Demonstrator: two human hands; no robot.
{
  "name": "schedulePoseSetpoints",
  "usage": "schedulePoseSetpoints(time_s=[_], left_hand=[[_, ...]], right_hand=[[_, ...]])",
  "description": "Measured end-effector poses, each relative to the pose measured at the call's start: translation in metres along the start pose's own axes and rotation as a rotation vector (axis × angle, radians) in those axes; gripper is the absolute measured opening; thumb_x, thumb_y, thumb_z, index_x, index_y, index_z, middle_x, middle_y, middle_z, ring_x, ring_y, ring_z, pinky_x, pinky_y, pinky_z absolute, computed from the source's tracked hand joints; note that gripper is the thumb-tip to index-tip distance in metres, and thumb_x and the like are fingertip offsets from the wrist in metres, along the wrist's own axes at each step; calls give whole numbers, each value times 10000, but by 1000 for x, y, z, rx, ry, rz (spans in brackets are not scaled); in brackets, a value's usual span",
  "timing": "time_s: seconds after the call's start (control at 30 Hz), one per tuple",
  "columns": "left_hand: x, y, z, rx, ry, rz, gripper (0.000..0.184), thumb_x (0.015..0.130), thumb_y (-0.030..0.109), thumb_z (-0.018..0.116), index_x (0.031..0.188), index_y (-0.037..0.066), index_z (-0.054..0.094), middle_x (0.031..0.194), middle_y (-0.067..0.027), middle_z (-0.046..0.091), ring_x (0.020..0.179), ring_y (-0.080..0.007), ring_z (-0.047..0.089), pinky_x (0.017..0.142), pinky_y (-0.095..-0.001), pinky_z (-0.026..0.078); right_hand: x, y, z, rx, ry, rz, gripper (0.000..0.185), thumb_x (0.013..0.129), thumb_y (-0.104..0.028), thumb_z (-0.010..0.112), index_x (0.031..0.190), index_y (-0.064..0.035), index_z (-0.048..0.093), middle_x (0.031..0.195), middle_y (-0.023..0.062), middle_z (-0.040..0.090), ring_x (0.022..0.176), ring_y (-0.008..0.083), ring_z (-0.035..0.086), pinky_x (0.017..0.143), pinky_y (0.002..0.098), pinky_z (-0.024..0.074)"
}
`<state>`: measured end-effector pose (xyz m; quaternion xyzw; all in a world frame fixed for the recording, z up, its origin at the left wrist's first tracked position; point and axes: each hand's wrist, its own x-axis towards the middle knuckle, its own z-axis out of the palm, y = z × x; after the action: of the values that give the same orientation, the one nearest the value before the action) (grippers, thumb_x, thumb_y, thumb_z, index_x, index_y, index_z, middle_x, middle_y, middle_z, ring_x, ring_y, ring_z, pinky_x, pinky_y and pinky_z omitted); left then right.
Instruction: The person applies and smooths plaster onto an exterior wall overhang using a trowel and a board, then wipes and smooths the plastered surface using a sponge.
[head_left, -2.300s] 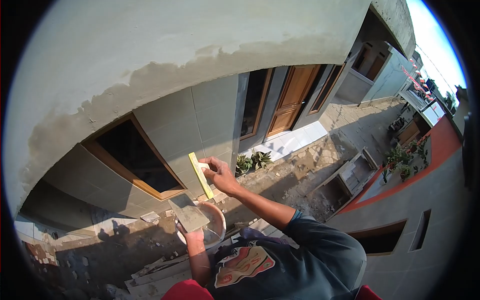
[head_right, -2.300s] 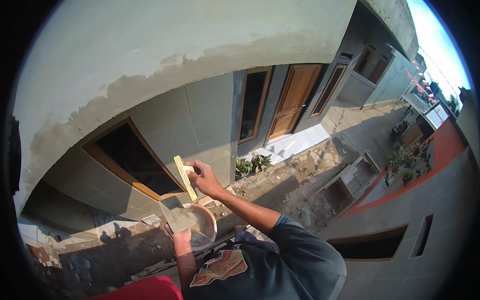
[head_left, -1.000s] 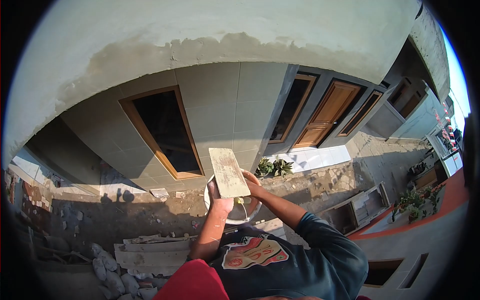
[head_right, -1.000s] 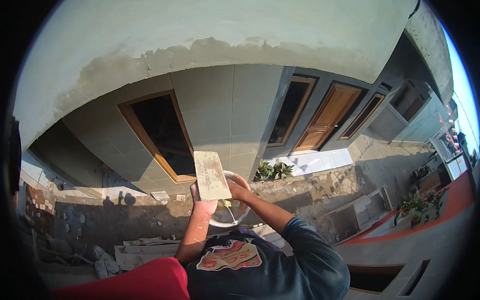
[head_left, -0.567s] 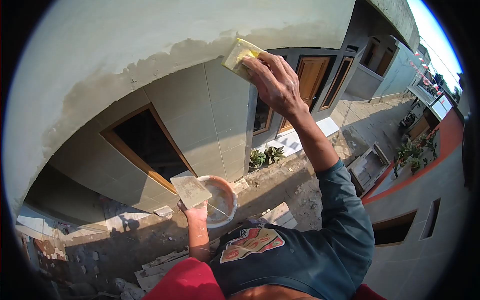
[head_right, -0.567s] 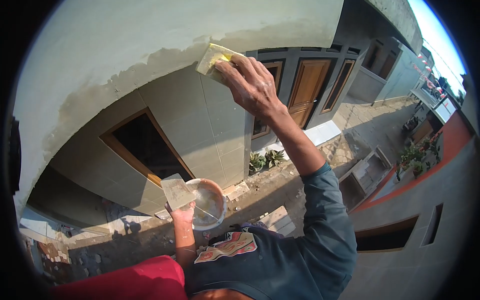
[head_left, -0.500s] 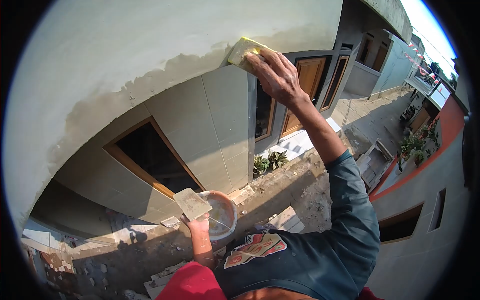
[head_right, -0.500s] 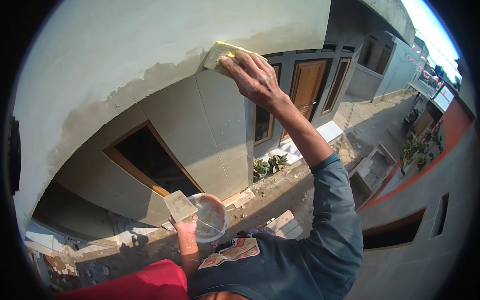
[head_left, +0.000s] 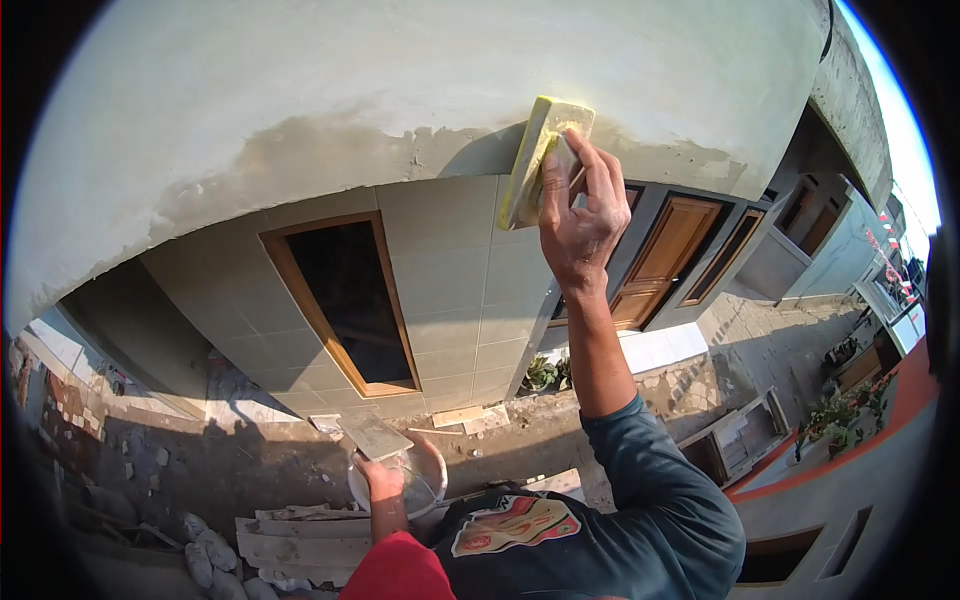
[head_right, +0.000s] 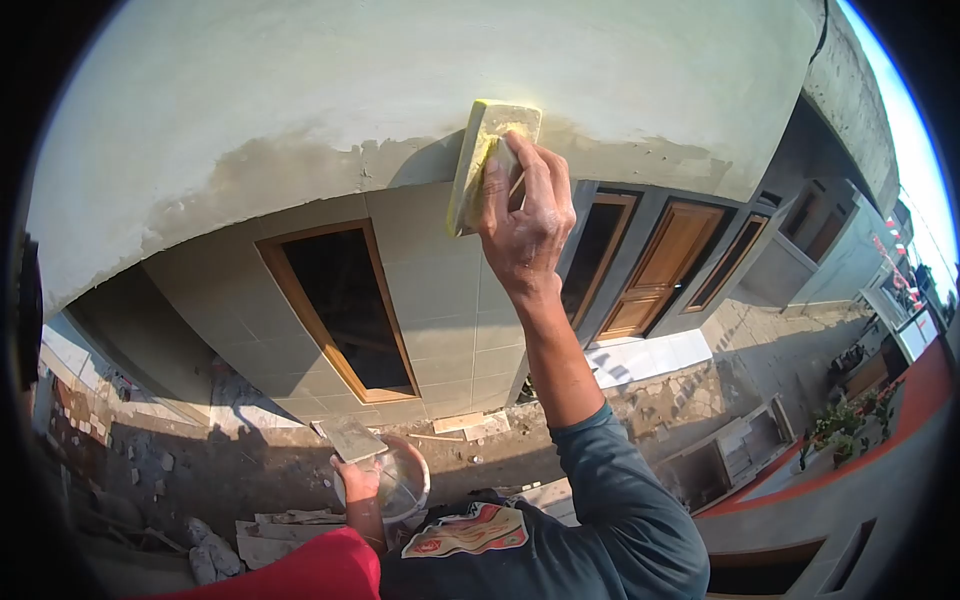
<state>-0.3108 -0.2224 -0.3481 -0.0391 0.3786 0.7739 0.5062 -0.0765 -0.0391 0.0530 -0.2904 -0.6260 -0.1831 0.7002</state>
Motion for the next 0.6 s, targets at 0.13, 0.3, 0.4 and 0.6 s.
schedulePoseSetpoints(time_s=[0.13, 0.3, 0.4, 0.6], left_hand=[[3, -25, -13, 426, 329, 294, 517, 872, 554, 304, 1169, 210, 550, 1191, -1, 557, 1095, -251, 489, 788, -473, 419], [60, -41, -94, 220, -159, 189, 483, 868, 426, 455, 1268, 157, 425, 1202, -6, 510, 1076, -249, 478, 780, -453, 441], [70, -57, -105, 960, 238, 604, 480, 880, 482, 333, 1194, 175, 527, 1152, -46, 558, 991, -239, 530, 599, -394, 450], [4, -9, -18, 15, -28, 97, 403, 879, 411, 412, 1150, 145, 546, 1010, -76, 621, 736, -275, 578, 424, -381, 391]], right_hand=[[-14, -112, 99, 230, -9, -190, 319, 756, -3, 655, 1065, 21, 580, 887, 165, 544, 731, 276, 581, 608, 352, 508], [-23, -135, 109, 155, -193, -371, 383, 692, 16, 657, 1057, -16, 543, 837, 122, 474, 712, 239, 538, 566, 347, 471], [-9, -41, 50, -64, -60, -367, 386, 652, 41, 655, 1027, -36, 598, 813, 92, 498, 685, 214, 532, 538, 316, 460], [37, 101, -73, -465, 42, -295, 274, 779, -53, 647, 1053, -62, 657, 875, 115, 577, 718, 238, 604, 621, 350, 513]])
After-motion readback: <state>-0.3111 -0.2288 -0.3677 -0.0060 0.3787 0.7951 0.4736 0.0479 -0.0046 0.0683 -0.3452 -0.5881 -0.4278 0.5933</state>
